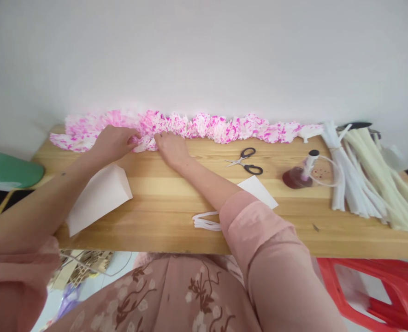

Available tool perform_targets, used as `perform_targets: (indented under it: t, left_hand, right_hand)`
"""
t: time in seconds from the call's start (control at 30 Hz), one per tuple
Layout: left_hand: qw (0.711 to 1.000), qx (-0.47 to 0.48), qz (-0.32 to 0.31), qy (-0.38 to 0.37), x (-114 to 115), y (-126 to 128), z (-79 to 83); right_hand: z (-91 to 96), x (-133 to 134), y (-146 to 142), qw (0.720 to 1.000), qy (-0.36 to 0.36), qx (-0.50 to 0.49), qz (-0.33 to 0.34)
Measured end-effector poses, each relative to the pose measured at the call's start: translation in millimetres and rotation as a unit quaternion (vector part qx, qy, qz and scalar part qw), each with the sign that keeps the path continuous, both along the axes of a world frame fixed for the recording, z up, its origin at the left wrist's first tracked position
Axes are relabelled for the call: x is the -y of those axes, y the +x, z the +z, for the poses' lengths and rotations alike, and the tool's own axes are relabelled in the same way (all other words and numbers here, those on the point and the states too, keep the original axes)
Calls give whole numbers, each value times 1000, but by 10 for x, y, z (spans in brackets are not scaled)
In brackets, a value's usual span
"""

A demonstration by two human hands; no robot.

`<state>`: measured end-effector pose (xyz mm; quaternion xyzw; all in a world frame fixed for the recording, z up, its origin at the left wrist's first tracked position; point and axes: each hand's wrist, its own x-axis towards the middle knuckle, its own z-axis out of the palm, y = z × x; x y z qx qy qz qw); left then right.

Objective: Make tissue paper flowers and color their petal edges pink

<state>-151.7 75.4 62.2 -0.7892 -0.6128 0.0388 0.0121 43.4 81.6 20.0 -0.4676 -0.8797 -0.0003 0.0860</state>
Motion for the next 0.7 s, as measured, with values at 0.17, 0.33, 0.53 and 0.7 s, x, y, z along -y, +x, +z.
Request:
perform_targets:
  t: [0.17,0.33,0.53,0.7]
  left_hand:
    - [1000,16,-2,-5,12,-5,12]
    - [1000,21,0,3,23,-54,5]
    - [1000,15,-9,1,26,-87,0]
    - [999,31,-9,9,21,-100,1]
  right_hand:
    - [8,1,30,999,-20,-29,-1]
    - [12,-106,304,994,-46,-100,-6]
    - [-32,-248,422,986,-79,-146,16]
    - [-120,-199,306,989,-33,-138,47]
